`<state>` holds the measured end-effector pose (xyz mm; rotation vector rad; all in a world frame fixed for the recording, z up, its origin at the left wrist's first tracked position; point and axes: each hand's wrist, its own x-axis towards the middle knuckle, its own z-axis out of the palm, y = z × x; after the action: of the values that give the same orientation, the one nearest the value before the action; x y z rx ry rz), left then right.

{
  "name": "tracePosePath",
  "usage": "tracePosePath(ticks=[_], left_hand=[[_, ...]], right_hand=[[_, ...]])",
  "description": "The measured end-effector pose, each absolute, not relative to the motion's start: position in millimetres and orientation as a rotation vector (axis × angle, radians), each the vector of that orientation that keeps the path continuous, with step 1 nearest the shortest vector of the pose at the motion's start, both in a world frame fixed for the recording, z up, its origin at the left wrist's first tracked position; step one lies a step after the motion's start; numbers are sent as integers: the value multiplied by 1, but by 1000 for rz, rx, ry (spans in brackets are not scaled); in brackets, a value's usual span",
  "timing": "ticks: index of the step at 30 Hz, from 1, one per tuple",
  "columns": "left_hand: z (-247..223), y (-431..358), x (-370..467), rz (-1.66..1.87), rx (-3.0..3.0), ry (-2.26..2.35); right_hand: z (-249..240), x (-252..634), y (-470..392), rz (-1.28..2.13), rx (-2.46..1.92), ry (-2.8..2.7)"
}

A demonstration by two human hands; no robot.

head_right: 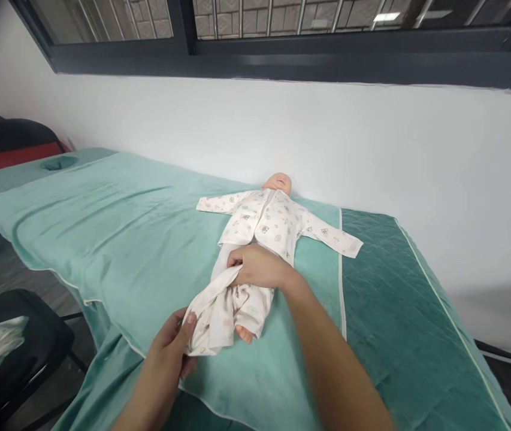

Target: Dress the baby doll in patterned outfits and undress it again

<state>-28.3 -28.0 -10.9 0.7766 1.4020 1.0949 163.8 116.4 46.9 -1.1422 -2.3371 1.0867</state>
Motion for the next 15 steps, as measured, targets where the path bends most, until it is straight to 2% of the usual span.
tracePosePath(ticks=[9,15], left_hand=[[3,-12,-40,665,1173,1501],[2,-3,-47,665,1182,1539]], right_hand=[[48,163,115,1061,-1159,-2360],[47,162,115,1048,-1159,-2318]])
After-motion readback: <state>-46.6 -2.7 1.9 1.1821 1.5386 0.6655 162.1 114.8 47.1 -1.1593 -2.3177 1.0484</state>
